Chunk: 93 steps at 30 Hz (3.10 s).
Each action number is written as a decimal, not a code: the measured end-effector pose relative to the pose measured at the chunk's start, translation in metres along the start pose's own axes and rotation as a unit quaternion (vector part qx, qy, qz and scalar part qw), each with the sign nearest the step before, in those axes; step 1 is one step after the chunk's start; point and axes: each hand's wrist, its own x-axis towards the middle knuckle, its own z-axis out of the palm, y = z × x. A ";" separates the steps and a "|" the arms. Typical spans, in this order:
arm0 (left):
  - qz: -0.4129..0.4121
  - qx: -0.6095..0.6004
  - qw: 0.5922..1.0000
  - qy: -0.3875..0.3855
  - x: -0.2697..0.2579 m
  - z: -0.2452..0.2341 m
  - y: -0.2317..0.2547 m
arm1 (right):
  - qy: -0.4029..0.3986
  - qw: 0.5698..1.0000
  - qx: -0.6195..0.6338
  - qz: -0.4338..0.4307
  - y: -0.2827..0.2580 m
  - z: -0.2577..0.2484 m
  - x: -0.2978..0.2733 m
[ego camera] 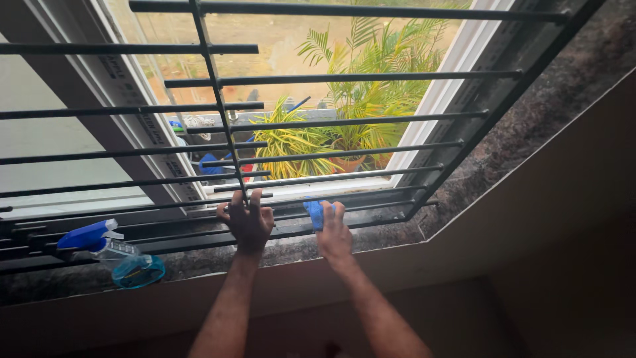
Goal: The person wipes the horizontal metal bars and the lower frame of a window using a blue cloth.
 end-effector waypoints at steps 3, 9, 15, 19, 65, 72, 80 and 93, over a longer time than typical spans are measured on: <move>-0.002 0.004 1.000 -0.004 -0.006 -0.006 0.003 | -0.049 0.999 -0.013 0.006 0.012 -0.014 0.000; -0.006 0.004 1.000 -0.028 -0.002 -0.005 -0.001 | 0.063 0.997 -0.025 -0.043 0.086 -0.057 0.009; -0.038 -0.005 0.999 0.002 0.000 0.005 0.009 | 0.065 0.995 -0.061 0.038 0.130 -0.101 0.024; -0.063 0.004 0.998 0.014 0.000 0.006 0.019 | 0.053 0.997 -0.025 0.041 0.123 -0.082 0.026; -0.012 0.028 1.000 -0.005 -0.003 -0.006 0.006 | -0.125 0.983 0.056 -0.119 -0.031 -0.008 -0.004; -0.035 0.032 0.999 -0.016 -0.006 0.003 0.008 | 0.048 0.996 0.010 -0.070 0.062 -0.054 0.003; -0.072 -0.008 0.997 -0.022 -0.004 -0.040 0.051 | 0.218 0.972 -0.056 -0.065 0.151 -0.075 -0.025; -0.076 -0.036 0.904 -0.420 -0.086 0.002 0.068 | -0.022 0.982 -0.172 0.077 0.209 -0.017 0.003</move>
